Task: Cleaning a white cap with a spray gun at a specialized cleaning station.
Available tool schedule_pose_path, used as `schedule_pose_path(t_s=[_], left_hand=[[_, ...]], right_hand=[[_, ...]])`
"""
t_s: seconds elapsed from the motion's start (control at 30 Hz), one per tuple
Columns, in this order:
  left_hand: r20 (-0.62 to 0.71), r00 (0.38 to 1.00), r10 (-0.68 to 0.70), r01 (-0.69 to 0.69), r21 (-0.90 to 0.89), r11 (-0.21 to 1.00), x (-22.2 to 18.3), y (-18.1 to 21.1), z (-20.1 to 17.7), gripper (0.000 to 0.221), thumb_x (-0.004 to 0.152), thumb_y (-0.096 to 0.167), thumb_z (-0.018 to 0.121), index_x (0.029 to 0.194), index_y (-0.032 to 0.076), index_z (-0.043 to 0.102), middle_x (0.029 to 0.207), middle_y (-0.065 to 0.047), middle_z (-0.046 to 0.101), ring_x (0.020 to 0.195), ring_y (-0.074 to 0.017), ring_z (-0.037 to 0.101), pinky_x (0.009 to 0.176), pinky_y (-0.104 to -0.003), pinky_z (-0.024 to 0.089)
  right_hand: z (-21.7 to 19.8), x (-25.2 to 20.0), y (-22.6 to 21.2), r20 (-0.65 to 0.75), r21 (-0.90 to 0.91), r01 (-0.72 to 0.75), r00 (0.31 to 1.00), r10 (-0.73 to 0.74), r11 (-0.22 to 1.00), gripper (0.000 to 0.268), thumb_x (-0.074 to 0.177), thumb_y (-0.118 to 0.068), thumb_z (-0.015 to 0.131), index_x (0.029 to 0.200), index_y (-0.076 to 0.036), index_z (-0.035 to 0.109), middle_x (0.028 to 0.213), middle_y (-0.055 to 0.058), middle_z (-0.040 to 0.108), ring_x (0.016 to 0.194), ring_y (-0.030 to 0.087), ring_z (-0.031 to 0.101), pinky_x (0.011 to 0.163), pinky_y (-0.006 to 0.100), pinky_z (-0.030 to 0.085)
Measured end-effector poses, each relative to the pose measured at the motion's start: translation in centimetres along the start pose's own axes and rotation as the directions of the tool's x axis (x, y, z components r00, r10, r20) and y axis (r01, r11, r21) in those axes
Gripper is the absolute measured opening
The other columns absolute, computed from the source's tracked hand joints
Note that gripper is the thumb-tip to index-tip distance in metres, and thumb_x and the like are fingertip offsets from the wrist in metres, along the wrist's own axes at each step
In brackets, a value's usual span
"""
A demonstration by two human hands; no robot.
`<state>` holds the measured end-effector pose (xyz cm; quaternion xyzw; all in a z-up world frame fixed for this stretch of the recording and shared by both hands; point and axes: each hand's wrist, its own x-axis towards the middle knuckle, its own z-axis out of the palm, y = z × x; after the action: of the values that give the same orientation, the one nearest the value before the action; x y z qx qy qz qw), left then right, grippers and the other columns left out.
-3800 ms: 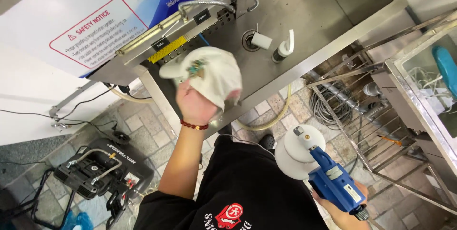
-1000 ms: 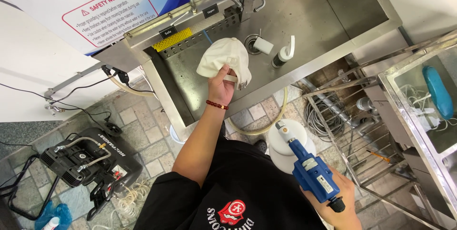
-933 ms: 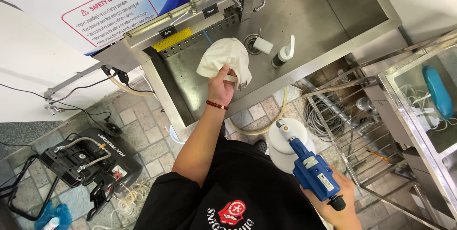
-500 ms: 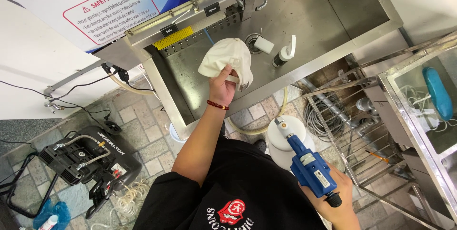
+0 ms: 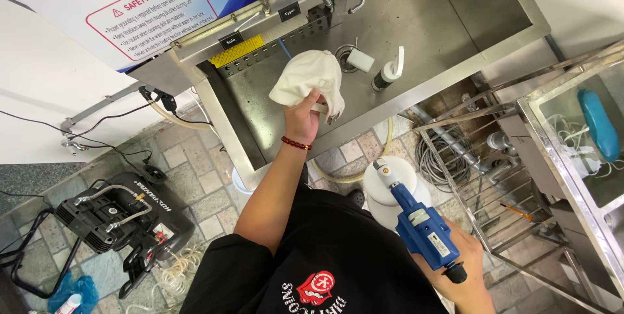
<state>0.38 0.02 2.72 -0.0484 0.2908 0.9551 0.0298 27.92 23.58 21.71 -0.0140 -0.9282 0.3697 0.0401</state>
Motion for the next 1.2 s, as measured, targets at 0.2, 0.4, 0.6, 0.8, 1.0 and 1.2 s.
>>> schedule_pose_path(t_s=[0.2, 0.4, 0.6, 0.8, 1.0, 1.2], left_hand=[[0.034, 0.998, 0.061, -0.063, 0.063, 0.996, 0.0, 0.2, 0.3, 0.047, 0.094, -0.005, 0.071, 0.137, 0.003, 0.053, 0.131, -0.011, 0.064, 0.117, -0.0245, 0.065, 0.099, -0.042, 0.057], [0.057, 0.994, 0.098, -0.101, 0.052, 0.994, -0.1, -0.4, -0.4, 0.046, 0.095, -0.006, 0.071, 0.137, 0.003, 0.055, 0.131, -0.010, 0.064, 0.118, -0.0234, 0.065, 0.101, -0.041, 0.056], [0.036, 0.997, 0.064, -0.066, 0.057, 0.996, -0.3, -0.4, -0.6, 0.044, 0.094, -0.006, 0.072, 0.135, 0.003, 0.058, 0.130, -0.010, 0.065, 0.118, -0.0232, 0.064, 0.102, -0.041, 0.055], [0.056, 0.997, 0.055, -0.058, 0.054, 0.997, -0.4, 0.0, -0.5, 0.044, 0.095, -0.004, 0.074, 0.135, 0.002, 0.057, 0.130, -0.010, 0.065, 0.118, -0.0233, 0.064, 0.102, -0.041, 0.055], [0.066, 0.996, 0.054, -0.058, 0.062, 0.996, -0.3, 0.1, -0.6, 0.045, 0.094, -0.003, 0.074, 0.135, 0.004, 0.057, 0.130, -0.009, 0.066, 0.119, -0.0226, 0.064, 0.103, -0.041, 0.055], [0.087, 0.995, 0.049, -0.057, 0.084, 0.995, -0.6, 0.6, -0.1, 0.046, 0.094, -0.002, 0.075, 0.136, 0.004, 0.058, 0.130, -0.008, 0.066, 0.120, -0.0220, 0.064, 0.103, -0.041, 0.055]], right_hand=[[-0.1, 0.2, -0.4, 0.008, -0.008, -0.024, 1.000, 0.024, 1.000, 0.054, 0.054, -0.011, 0.085, 0.106, -0.003, 0.071, 0.097, 0.012, 0.076, 0.078, 0.028, 0.076, 0.070, 0.034, 0.059], [-0.4, 0.3, -0.3, 0.018, -0.017, 0.025, 1.000, -0.024, 1.000, 0.053, 0.049, -0.012, 0.083, 0.099, -0.004, 0.069, 0.098, 0.013, 0.074, 0.080, 0.030, 0.074, 0.070, 0.034, 0.058], [-0.5, 0.5, -0.2, 0.008, -0.065, -0.029, 1.000, 0.030, 0.997, 0.046, 0.055, -0.013, 0.086, 0.099, -0.008, 0.074, 0.092, 0.009, 0.076, 0.071, 0.025, 0.075, 0.064, 0.033, 0.058], [-0.3, 0.3, 0.1, -0.010, -0.084, -0.025, 1.000, 0.025, 0.996, 0.056, 0.049, -0.013, 0.083, 0.102, -0.003, 0.072, 0.096, 0.013, 0.074, 0.075, 0.029, 0.073, 0.065, 0.034, 0.057], [-0.3, 0.7, -0.2, 0.005, -0.101, -0.009, 1.000, 0.009, 0.995, 0.049, 0.053, -0.013, 0.085, 0.100, -0.005, 0.073, 0.097, 0.011, 0.075, 0.075, 0.028, 0.075, 0.066, 0.034, 0.058], [-0.1, 0.7, 0.1, -0.001, -0.025, -0.027, 1.000, 0.027, 0.999, 0.056, 0.050, -0.012, 0.084, 0.104, -0.003, 0.072, 0.102, 0.013, 0.075, 0.079, 0.028, 0.075, 0.071, 0.034, 0.059]])
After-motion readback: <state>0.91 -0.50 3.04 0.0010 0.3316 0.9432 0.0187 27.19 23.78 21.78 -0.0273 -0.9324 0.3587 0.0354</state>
